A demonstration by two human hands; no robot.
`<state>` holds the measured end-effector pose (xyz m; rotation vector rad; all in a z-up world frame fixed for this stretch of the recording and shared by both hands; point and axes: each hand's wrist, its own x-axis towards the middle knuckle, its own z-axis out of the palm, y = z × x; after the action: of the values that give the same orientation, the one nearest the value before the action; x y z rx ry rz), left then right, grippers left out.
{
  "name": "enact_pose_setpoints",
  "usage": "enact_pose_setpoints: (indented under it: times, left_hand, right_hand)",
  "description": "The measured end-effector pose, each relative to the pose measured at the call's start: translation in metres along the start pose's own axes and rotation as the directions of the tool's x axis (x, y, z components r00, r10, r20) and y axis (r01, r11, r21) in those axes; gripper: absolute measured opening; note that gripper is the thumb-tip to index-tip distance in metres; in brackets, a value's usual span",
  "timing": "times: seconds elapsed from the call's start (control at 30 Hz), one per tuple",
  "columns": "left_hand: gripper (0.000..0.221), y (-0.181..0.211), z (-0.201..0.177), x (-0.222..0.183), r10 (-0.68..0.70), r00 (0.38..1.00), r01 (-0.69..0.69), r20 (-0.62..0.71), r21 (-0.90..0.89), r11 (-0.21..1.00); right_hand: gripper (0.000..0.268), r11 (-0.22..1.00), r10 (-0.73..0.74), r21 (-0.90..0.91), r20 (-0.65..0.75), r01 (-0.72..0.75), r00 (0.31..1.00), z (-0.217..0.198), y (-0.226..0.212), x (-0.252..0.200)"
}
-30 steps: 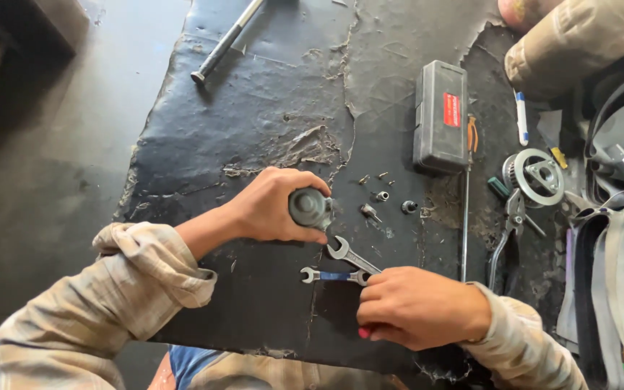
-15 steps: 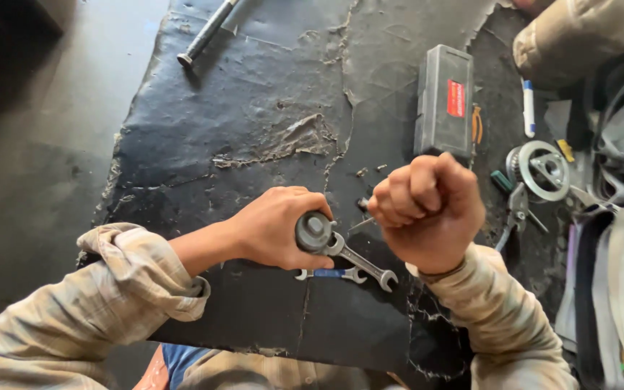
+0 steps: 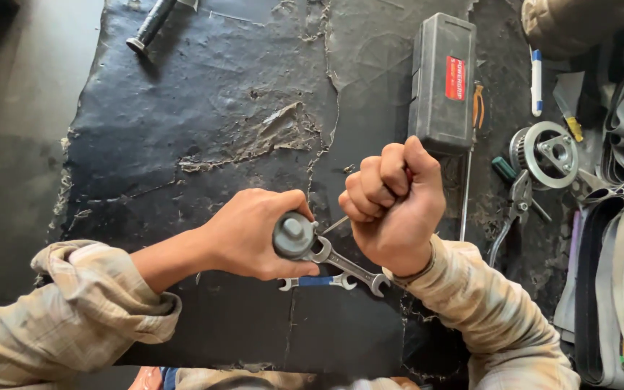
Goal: Disassembling and inspecting the internal components of a motorcycle carburetor.
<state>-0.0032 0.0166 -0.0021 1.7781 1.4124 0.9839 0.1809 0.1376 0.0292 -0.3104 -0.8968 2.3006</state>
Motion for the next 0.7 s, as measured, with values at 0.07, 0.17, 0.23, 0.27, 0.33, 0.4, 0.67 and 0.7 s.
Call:
enact_pose_setpoints:
  times: [0.07, 0.17, 0.23, 0.27, 0.33, 0.4, 0.67, 0.7]
  left_hand:
    - [0.058, 0.002, 0.000, 0.001, -0.030, 1.000, 0.030, 0.007, 0.008, 1.000]
    - [0.058, 0.003, 0.001, 0.000, -0.062, 0.998, 0.062, 0.002, 0.015, 0.998]
    - [0.058, 0.003, 0.002, -0.001, -0.064, 0.998, 0.064, -0.005, 0.008, 0.998]
    - [0.058, 0.003, 0.003, -0.001, -0.069, 0.998, 0.069, -0.011, 0.014, 0.998]
    - [0.058, 0.003, 0.004, -0.001, -0.075, 0.997, 0.075, -0.017, 0.019, 0.997]
    - [0.057, 0.003, 0.005, -0.002, -0.092, 0.995, 0.092, -0.028, 0.029, 0.995]
    - [0.054, 0.012, 0.013, -0.008, -0.076, 0.991, 0.087, -0.114, 0.091, 0.992]
    - [0.054, 0.012, 0.013, -0.008, -0.074, 0.989, 0.088, -0.127, 0.102, 0.991]
  right_hand:
    - [0.052, 1.000, 0.000, -0.021, -0.060, -0.001, 0.998, 0.003, 0.004, 0.001]
    - [0.053, 0.997, -0.016, -0.075, -0.142, 0.005, 0.990, 0.004, 0.009, 0.002]
    - [0.054, 0.994, -0.031, -0.111, -0.169, 0.013, 0.985, 0.005, 0.011, 0.002]
    - [0.054, 0.993, -0.038, -0.116, -0.168, 0.019, 0.985, 0.005, 0.011, 0.002]
    - [0.054, 0.992, -0.043, -0.121, -0.168, 0.023, 0.985, 0.005, 0.012, 0.002]
    - [0.054, 0.991, -0.058, -0.130, -0.189, 0.033, 0.980, 0.006, 0.012, 0.003]
    - [0.055, 0.984, -0.090, -0.170, -0.218, 0.052, 0.972, 0.007, 0.013, 0.001]
    - [0.055, 0.982, -0.090, -0.179, -0.209, 0.052, 0.974, 0.008, 0.013, 0.000]
